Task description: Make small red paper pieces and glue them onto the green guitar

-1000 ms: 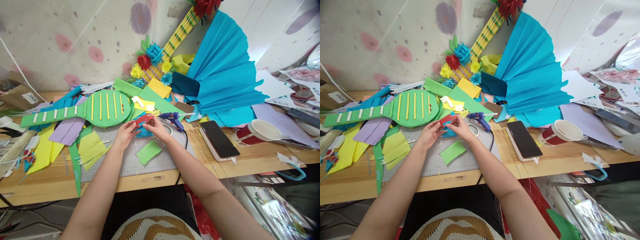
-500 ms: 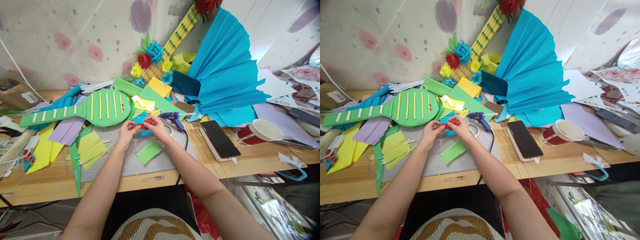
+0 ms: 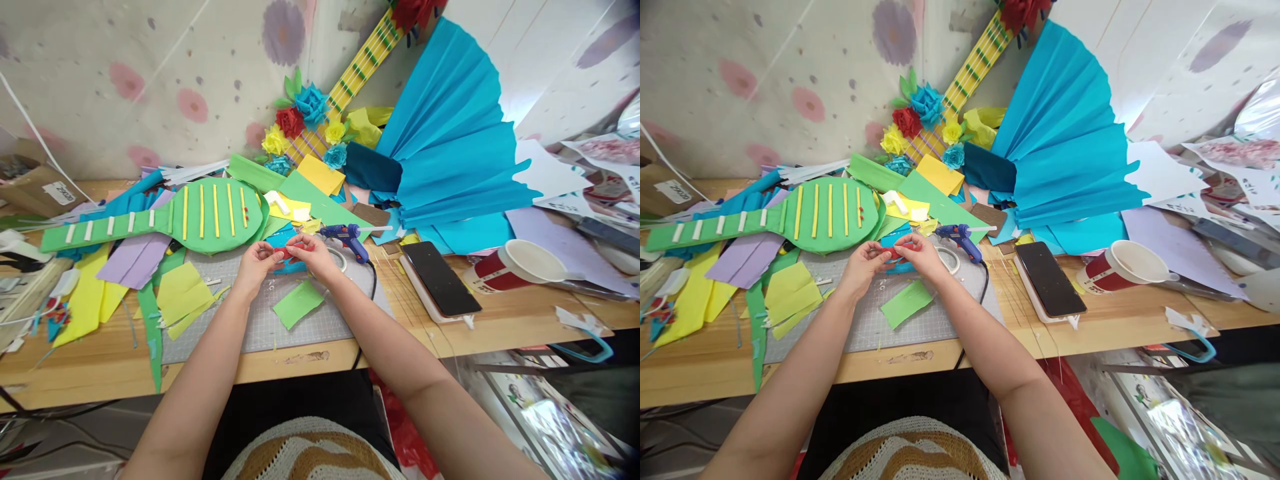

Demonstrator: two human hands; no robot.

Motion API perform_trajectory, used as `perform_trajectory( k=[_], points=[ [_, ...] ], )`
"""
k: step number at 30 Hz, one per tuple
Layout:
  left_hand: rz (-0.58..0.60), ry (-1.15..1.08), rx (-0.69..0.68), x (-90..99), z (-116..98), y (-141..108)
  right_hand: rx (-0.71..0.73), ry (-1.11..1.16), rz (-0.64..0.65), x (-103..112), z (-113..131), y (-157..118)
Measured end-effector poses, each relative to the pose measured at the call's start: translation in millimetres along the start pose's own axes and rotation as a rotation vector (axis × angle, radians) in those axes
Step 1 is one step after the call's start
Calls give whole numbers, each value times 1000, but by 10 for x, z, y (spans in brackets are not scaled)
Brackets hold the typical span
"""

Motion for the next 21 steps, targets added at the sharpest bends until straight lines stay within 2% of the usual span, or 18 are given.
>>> perform_trajectory(
  k=[7, 17, 19, 21],
  points=[
    [15, 72, -37, -6, 0, 0, -12, -9, 47, -13, 27, -38],
    [30, 160, -100, -14, 12, 1, -36, -13, 18, -18, 4, -19],
    [8, 200, -178, 0, 13, 13, -40, 5, 19, -24, 3, -11],
    [-50, 281, -328, 19, -2, 21, -37, 33, 19, -39, 9, -14]
  ],
)
Point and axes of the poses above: each hand's wrist, its own y-axis towards the middle knuckle, its own x-axis out of the back of the hand, z = x × y, the point moved 2 cm from there along y, towards the middle knuckle, and after that the axes turned 14 degrees about -y, right-handed, at the moved point
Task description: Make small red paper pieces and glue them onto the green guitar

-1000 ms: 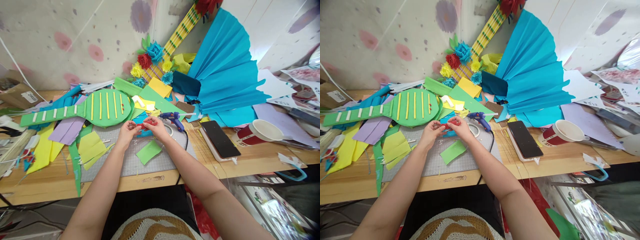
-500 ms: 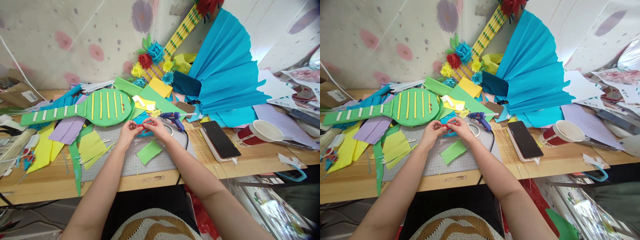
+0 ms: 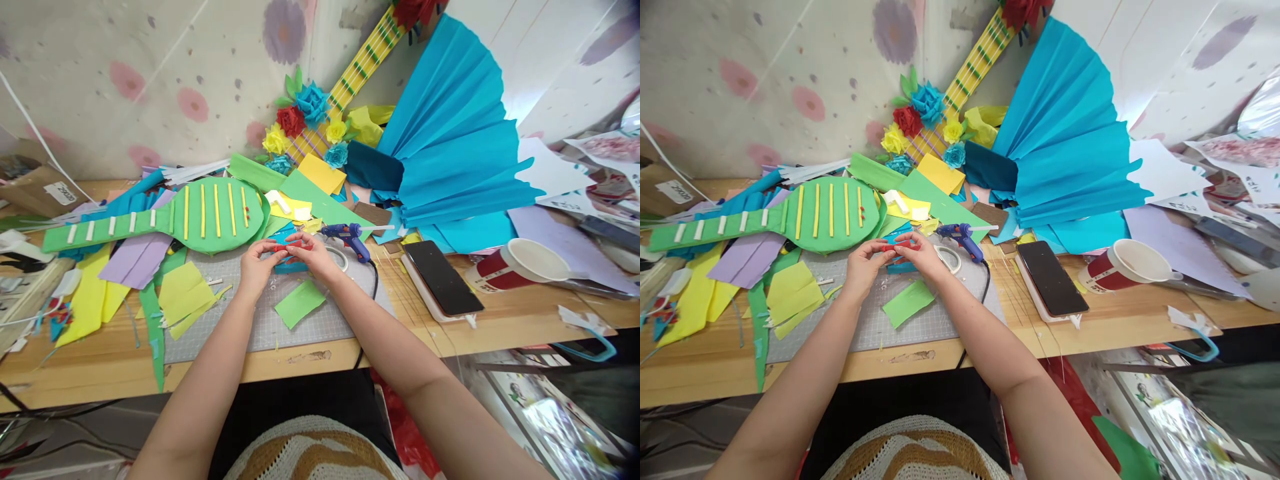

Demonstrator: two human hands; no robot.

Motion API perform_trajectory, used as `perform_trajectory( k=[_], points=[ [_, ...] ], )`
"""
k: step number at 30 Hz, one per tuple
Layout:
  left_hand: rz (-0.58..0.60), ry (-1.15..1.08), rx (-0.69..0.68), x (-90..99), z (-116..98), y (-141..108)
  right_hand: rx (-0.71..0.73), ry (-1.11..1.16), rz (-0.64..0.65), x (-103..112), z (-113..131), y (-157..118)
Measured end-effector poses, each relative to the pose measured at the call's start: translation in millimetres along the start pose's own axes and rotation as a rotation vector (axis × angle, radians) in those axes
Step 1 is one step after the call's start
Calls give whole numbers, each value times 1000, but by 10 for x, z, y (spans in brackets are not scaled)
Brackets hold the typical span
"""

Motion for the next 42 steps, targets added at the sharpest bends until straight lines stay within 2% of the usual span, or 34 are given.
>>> perform_trajectory(
  k=[2, 5, 10, 15, 17, 21, 25, 30, 34, 42],
  points=[
    [-61, 80, -114, 13, -4, 5, 19, 27, -13, -26, 12, -15],
    [-124, 42, -126, 11, 19, 3, 60, 31, -50, -73, 31, -46],
    [-191, -155, -65, -29, 47, 5, 113, 72, -52, -97, 28, -42],
    [-281, -448, 145, -41, 34, 14, 98, 37, -135, 2, -11, 5],
    [-248, -516, 225, -59, 23, -1, 96, -23, -115, -1, -23, 10],
    [-102, -549, 314, -133, 7, -55, 137, -60, -1, -98, -37, 7],
    [-28, -497, 338, -189, 7, -88, 108, -31, -67, -130, -48, 16],
    [-34, -505, 349, -196, 18, -91, 61, 30, -81, -80, -45, 24],
    [12, -499, 373, -192, 30, -83, -15, 44, -128, 10, -69, 54],
    [-87, -488, 388, -168, 40, -81, -32, 3, -144, 77, -111, 65]
  ],
)
Point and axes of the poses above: each hand's wrist, its own y-axis towards the middle knuckle, its own x-axis out of the back of the hand, z = x × y, the point moved 2 cm from there along y, towards the middle knuckle, and after that the axes turned 14 degrees about -y, right-handed, at the moved point
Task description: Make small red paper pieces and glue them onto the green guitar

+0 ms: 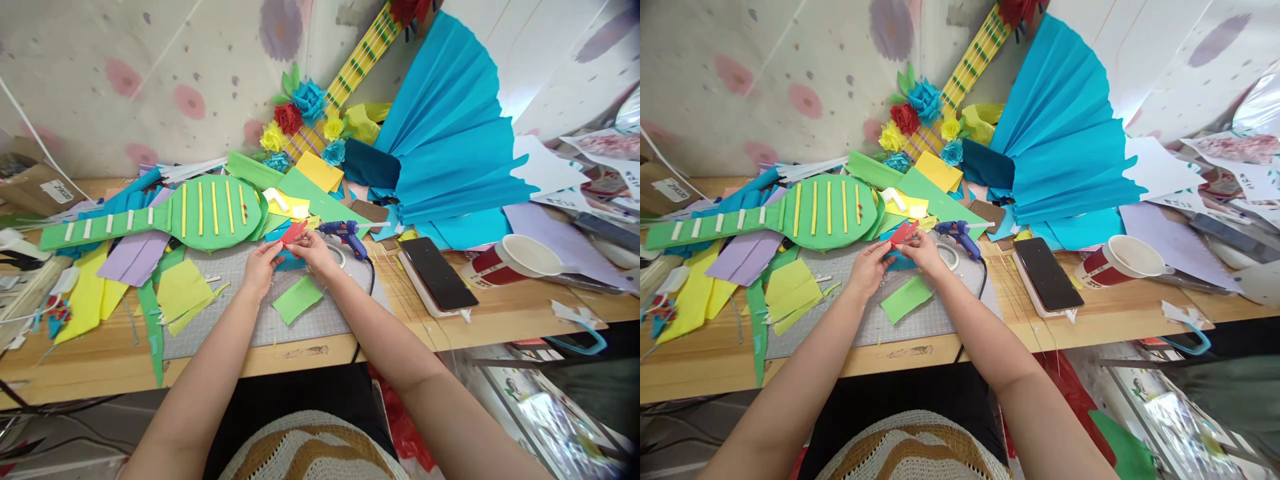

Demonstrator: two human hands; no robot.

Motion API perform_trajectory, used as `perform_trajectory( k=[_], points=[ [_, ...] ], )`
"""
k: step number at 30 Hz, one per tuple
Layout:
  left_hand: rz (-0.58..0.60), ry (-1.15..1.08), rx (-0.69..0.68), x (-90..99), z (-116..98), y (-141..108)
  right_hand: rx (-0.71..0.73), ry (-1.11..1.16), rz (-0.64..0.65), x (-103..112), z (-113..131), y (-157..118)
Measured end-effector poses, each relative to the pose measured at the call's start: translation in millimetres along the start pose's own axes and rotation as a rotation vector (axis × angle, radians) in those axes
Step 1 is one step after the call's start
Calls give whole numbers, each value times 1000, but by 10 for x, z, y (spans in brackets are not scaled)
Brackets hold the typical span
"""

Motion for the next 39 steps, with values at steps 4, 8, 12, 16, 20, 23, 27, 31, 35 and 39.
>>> perform_trajectory(
  k=[4, 8, 12, 16, 20, 23, 27, 31, 35, 39],
  points=[
    [-31, 15, -10, 15, -6, 11, 6, -45, 20, -19, 20, -29],
    [-61, 43, -14, 32, -14, 24, 19, -59, 43, -25, 39, -53],
    [-66, 42, 11, 25, -26, 6, 37, -17, 50, -19, 31, -53],
    [-35, 28, 30, 12, -50, -13, 38, 6, 57, -7, 24, -46],
    [-40, 69, 4, 19, -64, -10, 20, 2, 65, 5, 22, -50],
    [-64, 134, -35, 30, -56, -7, 12, 0, 79, 8, 23, -56],
    [-103, 225, -110, 41, -52, -10, 24, -18, 94, 8, 24, -60],
    [-102, 295, -150, 46, -64, -14, 36, -58, 116, 17, 11, -60],
    [-72, 408, -217, 60, -80, -13, 80, -137, 90, 40, -11, -52],
    [-11, 592, -351, 94, -78, 3, 137, -250, 40, 52, -37, -43]
  ],
)
Point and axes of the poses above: each hand's wrist, its own y-axis towards the middle knuckle, its own x-axis out of the back of the hand, z = x × y, the point moved 2 cm from there along y, towards the middle knuckle, and after that the axes turned 14 degrees about -y, right-handed, at the moved point
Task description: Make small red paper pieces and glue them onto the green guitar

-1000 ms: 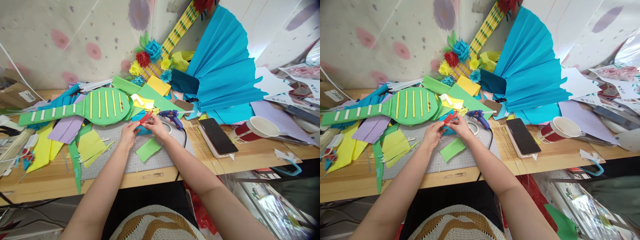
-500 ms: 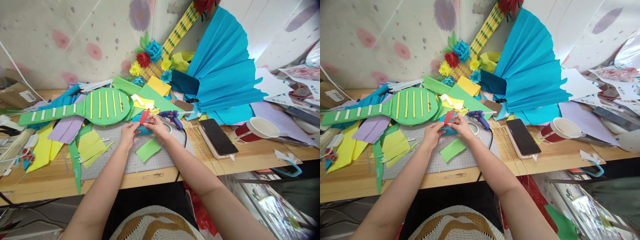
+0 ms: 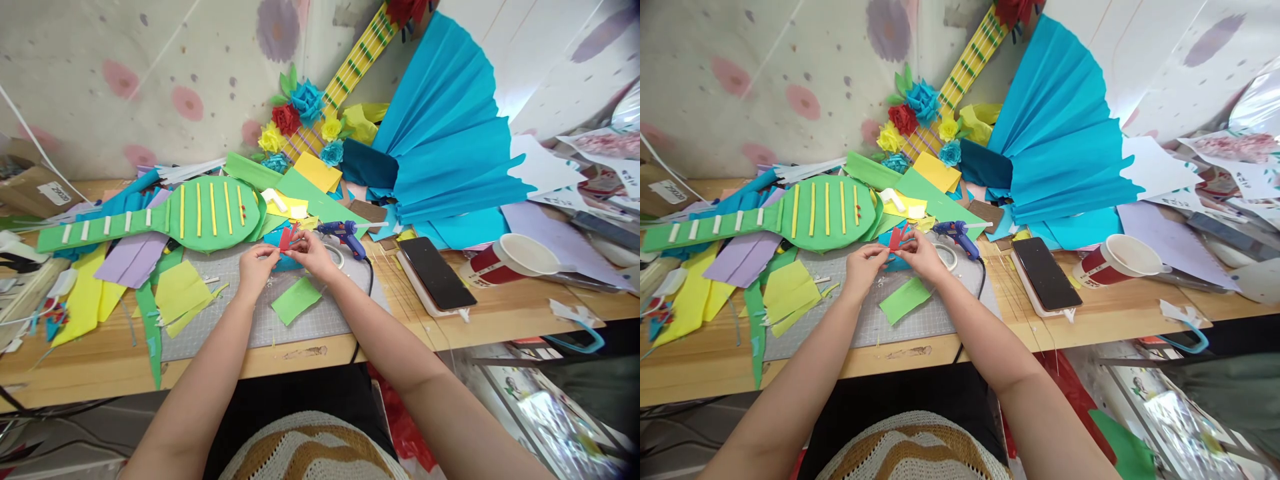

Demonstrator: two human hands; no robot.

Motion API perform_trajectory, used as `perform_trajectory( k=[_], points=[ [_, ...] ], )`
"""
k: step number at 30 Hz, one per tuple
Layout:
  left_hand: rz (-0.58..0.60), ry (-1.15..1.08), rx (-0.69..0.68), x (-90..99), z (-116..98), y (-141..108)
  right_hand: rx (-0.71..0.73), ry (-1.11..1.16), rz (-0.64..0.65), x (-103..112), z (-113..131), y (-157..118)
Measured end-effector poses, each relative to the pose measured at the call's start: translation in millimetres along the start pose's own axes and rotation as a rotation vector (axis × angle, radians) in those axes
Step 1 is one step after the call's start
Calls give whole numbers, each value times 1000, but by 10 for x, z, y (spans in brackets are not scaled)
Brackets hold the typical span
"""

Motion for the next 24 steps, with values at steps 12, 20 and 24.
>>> perform_trajectory(
  k=[12, 20, 24],
  points=[
    [8, 427, -320, -12, -57, -51, 84, -347, -76, -8, -13, -23],
    [60, 567, -411, -88, -50, -148, 13, -230, -118, 22, -24, 10],
    [74, 662, -521, -116, -82, -188, -30, -110, -102, 19, -12, 18]
  ],
)
Point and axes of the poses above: each hand's wrist, its own y-axis towards the middle knuckle, its own x-axis out of the back of the hand, z = x × y, the point moved 2 cm from there along y, towards the middle knuckle, and after that the axes turned 14 degrees about -y, right-handed, at the moved point
